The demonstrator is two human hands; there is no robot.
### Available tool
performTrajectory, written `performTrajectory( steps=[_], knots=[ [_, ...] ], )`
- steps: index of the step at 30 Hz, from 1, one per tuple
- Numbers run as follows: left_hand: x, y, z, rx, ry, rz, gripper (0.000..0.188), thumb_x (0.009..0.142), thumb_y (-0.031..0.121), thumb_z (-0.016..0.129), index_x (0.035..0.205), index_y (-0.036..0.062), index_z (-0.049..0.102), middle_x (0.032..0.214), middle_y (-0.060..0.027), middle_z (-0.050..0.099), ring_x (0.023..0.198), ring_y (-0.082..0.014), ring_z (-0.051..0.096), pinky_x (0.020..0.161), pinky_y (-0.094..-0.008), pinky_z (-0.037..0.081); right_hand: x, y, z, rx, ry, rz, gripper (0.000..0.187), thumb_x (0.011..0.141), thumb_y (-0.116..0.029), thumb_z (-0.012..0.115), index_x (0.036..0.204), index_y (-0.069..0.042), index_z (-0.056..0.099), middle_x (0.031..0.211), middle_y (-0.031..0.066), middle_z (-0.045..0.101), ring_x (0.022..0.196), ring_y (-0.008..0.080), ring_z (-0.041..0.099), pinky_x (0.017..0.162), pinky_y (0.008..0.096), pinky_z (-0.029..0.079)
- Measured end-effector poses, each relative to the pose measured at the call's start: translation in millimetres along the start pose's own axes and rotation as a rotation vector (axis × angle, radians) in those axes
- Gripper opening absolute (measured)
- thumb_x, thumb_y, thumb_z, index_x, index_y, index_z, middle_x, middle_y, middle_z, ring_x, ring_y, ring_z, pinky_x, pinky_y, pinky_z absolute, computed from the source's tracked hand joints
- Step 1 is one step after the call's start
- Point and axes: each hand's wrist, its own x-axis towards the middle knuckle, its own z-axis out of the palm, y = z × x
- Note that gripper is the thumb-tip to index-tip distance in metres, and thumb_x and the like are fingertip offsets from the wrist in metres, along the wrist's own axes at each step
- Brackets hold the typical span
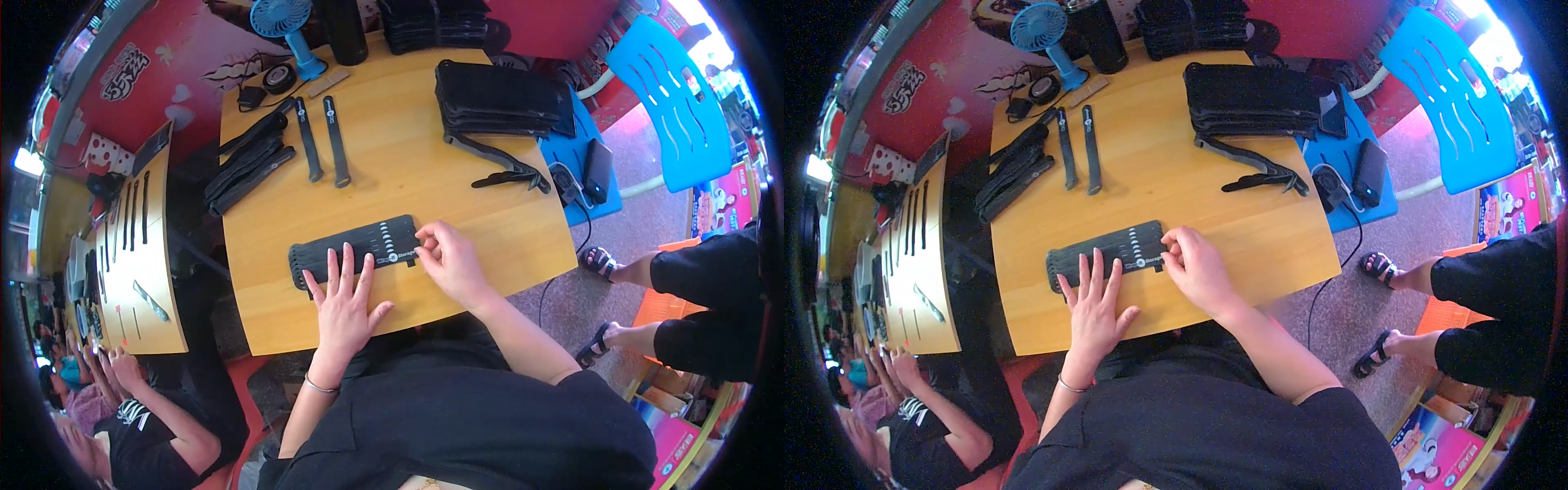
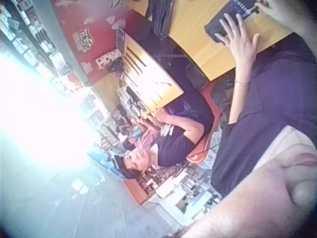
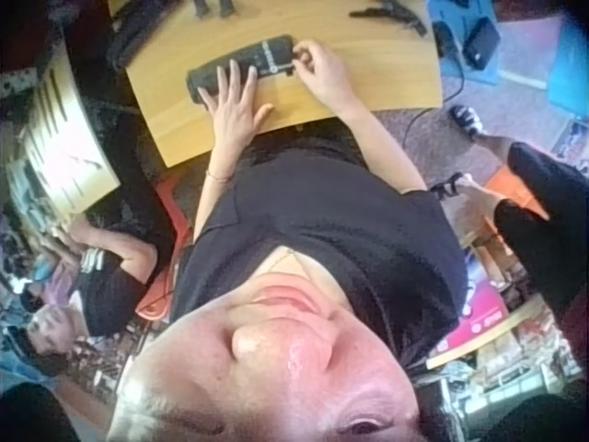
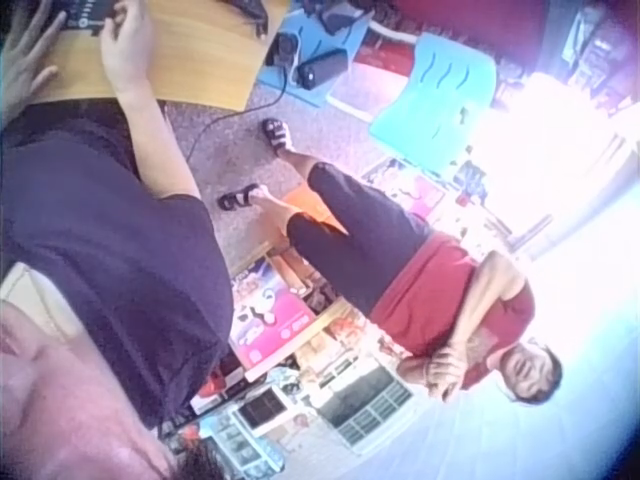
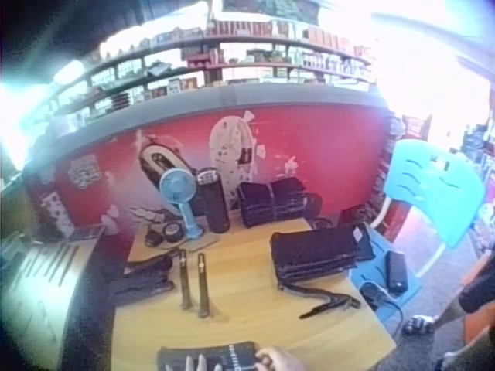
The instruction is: The recorder is sorting and stacking black fabric straps onto a mounting jig on a table.
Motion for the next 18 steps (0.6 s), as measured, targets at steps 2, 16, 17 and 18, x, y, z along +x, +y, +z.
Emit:
performTrajectory(
  steps=[2, 16, 17, 18],
  knots=[
    [-0.4, 0.1, -1.1, -0.004, -0.013, 0.004, 0.072, 0.085, 0.058, 0.052, 0.144, 0.0187, 0.04, 0.155, -0.018, 0.019, 0.143, -0.0391, 0.013, 0.108, -0.0665, 0.001, -0.2, -0.7, -0.7, 0.017, -0.006, -0.012, 0.02, 0.081, 0.001, 0.066, 0.099, -0.002, 0.056, 0.079, 0.0057, 0.055, 0.06, 0.0119, 0.056, 0.056, 0.0252, 0.047],
    [0.0, -2.2, 0.0, -0.002, 0.007, 0.015, 0.069, 0.086, 0.06, 0.048, 0.143, 0.0211, 0.042, 0.155, -0.0193, 0.018, 0.143, -0.0401, 0.014, 0.109, -0.0658, 0.001, 72.4, 11.7, -104.0, -0.589, 0.377, -0.246, 0.017, 0.081, -0.011, 0.067, 0.097, -0.005, 0.064, 0.09, 0.009, 0.066, 0.089, 0.0297, 0.06, 0.077, 0.0413, 0.047],
    [-0.3, -1.8, 0.3, 0.002, 0.002, 0.022, 0.071, 0.087, 0.062, 0.044, 0.143, 0.0188, 0.042, 0.155, -0.0198, 0.017, 0.143, -0.0403, 0.012, 0.109, -0.0644, 0.0, 76.8, 17.7, -112.0, -0.702, 0.358, -0.23, 0.018, 0.082, -0.013, 0.067, 0.097, -0.005, 0.064, 0.092, 0.0093, 0.066, 0.09, 0.0301, 0.06, 0.076, 0.0419, 0.047],
    [-0.2, -1.7, 0.0, 0.002, 0.004, 0.018, 0.071, 0.087, 0.062, 0.044, 0.143, 0.0188, 0.042, 0.155, -0.0198, 0.017, 0.143, -0.0403, 0.012, 0.109, -0.0644, 0.0, 81.4, 23.3, -118.0, -0.814, 0.338, -0.214, 0.018, 0.082, -0.015, 0.066, 0.098, -0.006, 0.064, 0.094, 0.0095, 0.067, 0.092, 0.0304, 0.06, 0.076, 0.0425, 0.047]
  ],
)
